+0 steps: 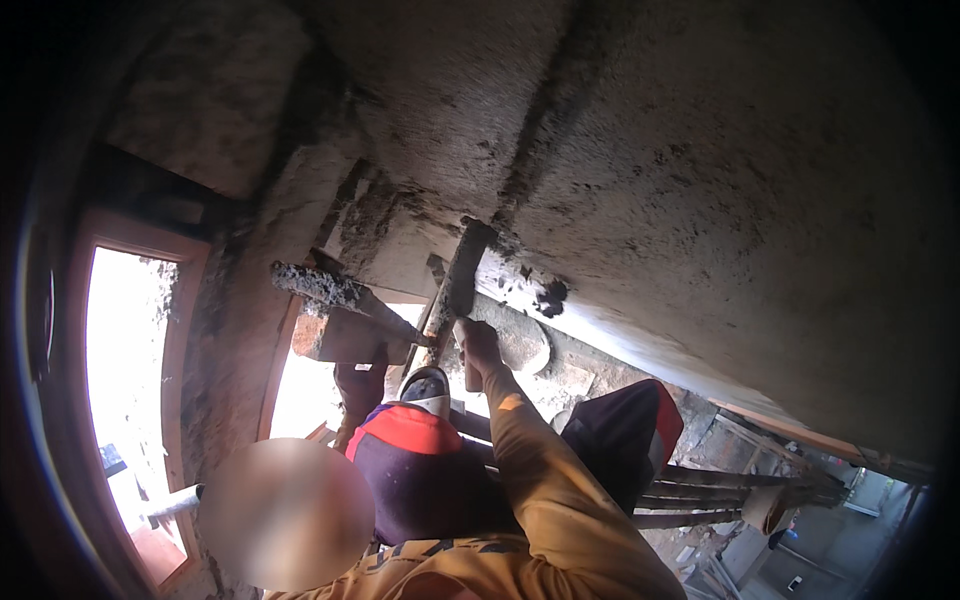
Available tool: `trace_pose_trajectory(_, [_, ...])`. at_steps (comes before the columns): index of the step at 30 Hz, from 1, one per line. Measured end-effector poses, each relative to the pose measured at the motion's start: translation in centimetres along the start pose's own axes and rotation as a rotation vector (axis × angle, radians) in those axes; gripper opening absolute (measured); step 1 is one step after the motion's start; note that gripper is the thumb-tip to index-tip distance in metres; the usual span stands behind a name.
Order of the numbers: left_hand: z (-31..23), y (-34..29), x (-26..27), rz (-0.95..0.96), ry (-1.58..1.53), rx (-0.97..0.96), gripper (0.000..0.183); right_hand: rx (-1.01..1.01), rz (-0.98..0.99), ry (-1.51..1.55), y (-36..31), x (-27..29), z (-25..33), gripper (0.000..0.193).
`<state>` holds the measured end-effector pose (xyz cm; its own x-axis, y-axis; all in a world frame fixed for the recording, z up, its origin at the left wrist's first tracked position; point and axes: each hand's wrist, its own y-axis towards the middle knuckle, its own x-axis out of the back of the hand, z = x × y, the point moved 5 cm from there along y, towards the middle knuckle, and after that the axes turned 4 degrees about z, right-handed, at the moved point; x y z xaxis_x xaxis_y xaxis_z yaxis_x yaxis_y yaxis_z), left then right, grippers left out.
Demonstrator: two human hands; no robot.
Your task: The person applies plaster to a ceiling using a trowel and hawk, smoothing the surface and working around wooden framing. They move along a scaffold to reach different sections and use a yellow plastic scoop to transfer material.
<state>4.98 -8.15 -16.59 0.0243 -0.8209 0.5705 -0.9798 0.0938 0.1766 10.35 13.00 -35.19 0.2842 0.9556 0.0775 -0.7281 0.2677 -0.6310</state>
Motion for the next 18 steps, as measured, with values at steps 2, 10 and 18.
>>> trace_pose_trajectory(2, [-0.5, 0.4, -0.6, 0.049, -0.044, -0.001, 0.021, -0.119, 0.084, 0.014, -0.7, 0.3, 2.4, 0.035])
trace_pose_trajectory(10, [1.0, 0.3, -1.3, 0.024, -0.013, -0.013, 0.027, -0.152, 0.022, 0.085, -1.6, 3.3, -0.1, 0.036])
trace_pose_trajectory(18, [0.2, -0.1, -0.3, -0.052, -0.022, -0.015, 0.018, -0.018, -0.01, -0.142, -2.2, 6.5, 1.4, 0.044])
